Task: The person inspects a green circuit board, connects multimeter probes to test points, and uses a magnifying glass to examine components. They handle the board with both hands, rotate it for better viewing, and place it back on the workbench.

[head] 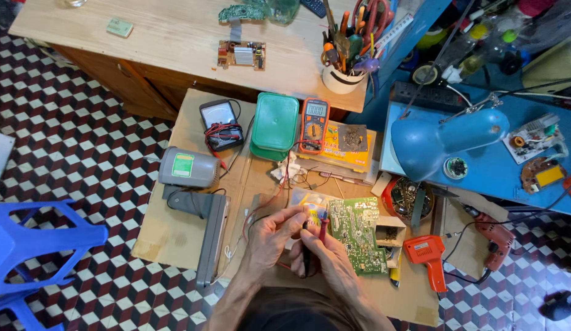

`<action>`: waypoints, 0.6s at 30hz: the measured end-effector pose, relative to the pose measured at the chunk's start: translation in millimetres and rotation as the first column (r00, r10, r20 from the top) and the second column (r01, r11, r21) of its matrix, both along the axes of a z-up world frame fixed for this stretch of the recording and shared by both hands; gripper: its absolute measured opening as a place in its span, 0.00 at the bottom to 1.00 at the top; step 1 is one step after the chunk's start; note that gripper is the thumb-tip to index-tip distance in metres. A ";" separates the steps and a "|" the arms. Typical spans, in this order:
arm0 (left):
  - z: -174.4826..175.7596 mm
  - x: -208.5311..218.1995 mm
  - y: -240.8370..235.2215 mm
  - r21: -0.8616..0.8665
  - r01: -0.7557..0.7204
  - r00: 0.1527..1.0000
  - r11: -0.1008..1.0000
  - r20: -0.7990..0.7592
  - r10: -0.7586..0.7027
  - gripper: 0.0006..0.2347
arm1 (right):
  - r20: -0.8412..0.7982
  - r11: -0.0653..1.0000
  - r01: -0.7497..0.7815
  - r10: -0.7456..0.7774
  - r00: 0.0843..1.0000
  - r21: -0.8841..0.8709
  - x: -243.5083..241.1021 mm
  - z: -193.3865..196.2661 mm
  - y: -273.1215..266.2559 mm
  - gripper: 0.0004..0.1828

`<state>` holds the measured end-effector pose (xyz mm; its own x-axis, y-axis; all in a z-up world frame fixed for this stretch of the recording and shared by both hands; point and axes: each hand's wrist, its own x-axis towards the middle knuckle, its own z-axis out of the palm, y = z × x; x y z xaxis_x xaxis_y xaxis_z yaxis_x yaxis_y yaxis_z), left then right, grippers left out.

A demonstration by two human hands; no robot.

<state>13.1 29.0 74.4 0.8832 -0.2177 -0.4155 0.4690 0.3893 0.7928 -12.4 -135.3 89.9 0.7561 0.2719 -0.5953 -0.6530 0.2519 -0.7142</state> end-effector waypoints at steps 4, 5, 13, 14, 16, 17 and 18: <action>15.4 -11.3 -15.1 -0.026 -0.055 0.996 0.998 -0.074 0.053 0.16 | 0.087 0.996 -0.079 0.082 0.993 -0.041 -12.5 -2.5 -8.9 0.21; 16.6 -14.6 -17.8 0.001 -0.052 0.997 0.999 -0.061 0.052 0.16 | 0.091 0.996 -0.081 0.084 0.992 -0.027 -15.7 -4.1 -12.7 0.20; 23.1 -30.0 -17.6 0.191 -0.250 0.966 0.949 0.113 0.232 0.14 | 0.225 0.966 -0.100 0.155 0.962 -0.240 -21.4 -13.2 -41.5 0.21; 23.8 -31.3 -16.5 0.186 -0.212 0.974 0.960 0.117 0.192 0.14 | 0.125 0.950 -0.096 0.138 0.983 -0.297 -22.7 -11.0 -47.1 0.22; 23.4 -34.1 -16.8 0.176 -0.124 0.987 0.977 0.121 0.104 0.14 | 0.254 0.828 -0.105 0.286 0.924 -0.551 -31.2 -6.2 -54.0 0.28; 23.0 -35.6 -18.9 0.188 -0.083 0.991 0.979 0.123 0.060 0.14 | 0.298 0.743 -0.086 0.367 0.881 -0.663 -33.9 -3.8 -55.5 0.33; 22.6 -37.2 -21.4 0.200 -0.042 0.992 0.979 0.125 0.017 0.15 | 0.318 0.796 -0.062 0.311 0.896 -0.602 -34.2 -1.8 -55.6 0.29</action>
